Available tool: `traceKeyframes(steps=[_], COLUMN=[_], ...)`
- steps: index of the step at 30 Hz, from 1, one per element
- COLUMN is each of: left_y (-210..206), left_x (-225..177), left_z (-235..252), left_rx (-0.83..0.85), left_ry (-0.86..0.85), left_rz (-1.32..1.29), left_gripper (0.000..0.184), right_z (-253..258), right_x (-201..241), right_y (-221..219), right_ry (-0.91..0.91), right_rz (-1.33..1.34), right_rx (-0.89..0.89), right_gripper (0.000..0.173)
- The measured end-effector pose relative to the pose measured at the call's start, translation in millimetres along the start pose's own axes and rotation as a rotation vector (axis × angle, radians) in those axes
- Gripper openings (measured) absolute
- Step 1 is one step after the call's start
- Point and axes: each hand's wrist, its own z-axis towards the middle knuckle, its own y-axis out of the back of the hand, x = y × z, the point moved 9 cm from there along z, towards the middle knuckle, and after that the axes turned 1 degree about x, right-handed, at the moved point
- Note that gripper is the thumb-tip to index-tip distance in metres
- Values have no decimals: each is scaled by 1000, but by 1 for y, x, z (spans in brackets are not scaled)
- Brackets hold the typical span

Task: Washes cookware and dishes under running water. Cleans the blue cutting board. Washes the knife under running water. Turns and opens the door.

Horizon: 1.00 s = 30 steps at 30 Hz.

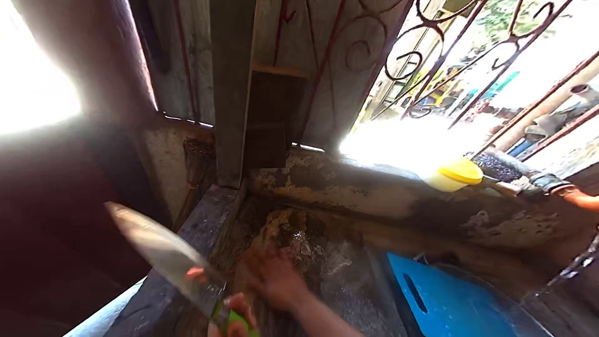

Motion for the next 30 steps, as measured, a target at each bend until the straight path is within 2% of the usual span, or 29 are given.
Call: traceKeyframes(steps=[3,5,8,10,12,15,17,19,20,22,24,27,30], left_y=[0,19,74,116,150,170,170,166,163,153,141,127,129], left_x=[-11,-30,-82,-114,-130,-135,-137,-144,-146,-146,-144,-140,-139], left_z=[-1,-4,-3,6,17,19,14,9,8,5,0,-16,-35], left_rx=[29,103,146,139,140,180,162,90,62,50,72,106,103], left_ry=[82,129,43,60,143,145,87,12,-6,2,22,16,8], left_rz=[155,370,847,1150,1365,1570,1577,1511,1480,1424,1399,1380,1364], left_gripper=[33,38,40,44,47,44,43,44,45,46,45,45,46], right_z=[-30,-62,-98,-112,-125,-144,-152,-152,-151,-152,-157,-180,-216], right_x=[-106,-143,-143,-130,-121,-111,-88,-33,6,87,145,172,154], right_y=[20,19,10,6,5,6,10,14,12,1,-11,-21,-25], right_ry=[-378,-439,-349,-267,-231,-174,-89,114,236,458,585,634,624], right_rz=[-25,-62,-89,-80,-53,-10,42,133,188,294,300,177,64], right_rx=[-111,-125,-193,-214,-198,-260,-325,-342,-281,-18,183,206,112], right_gripper=[81,85,85,81,76,76,73,62,53,43,52,61,68])
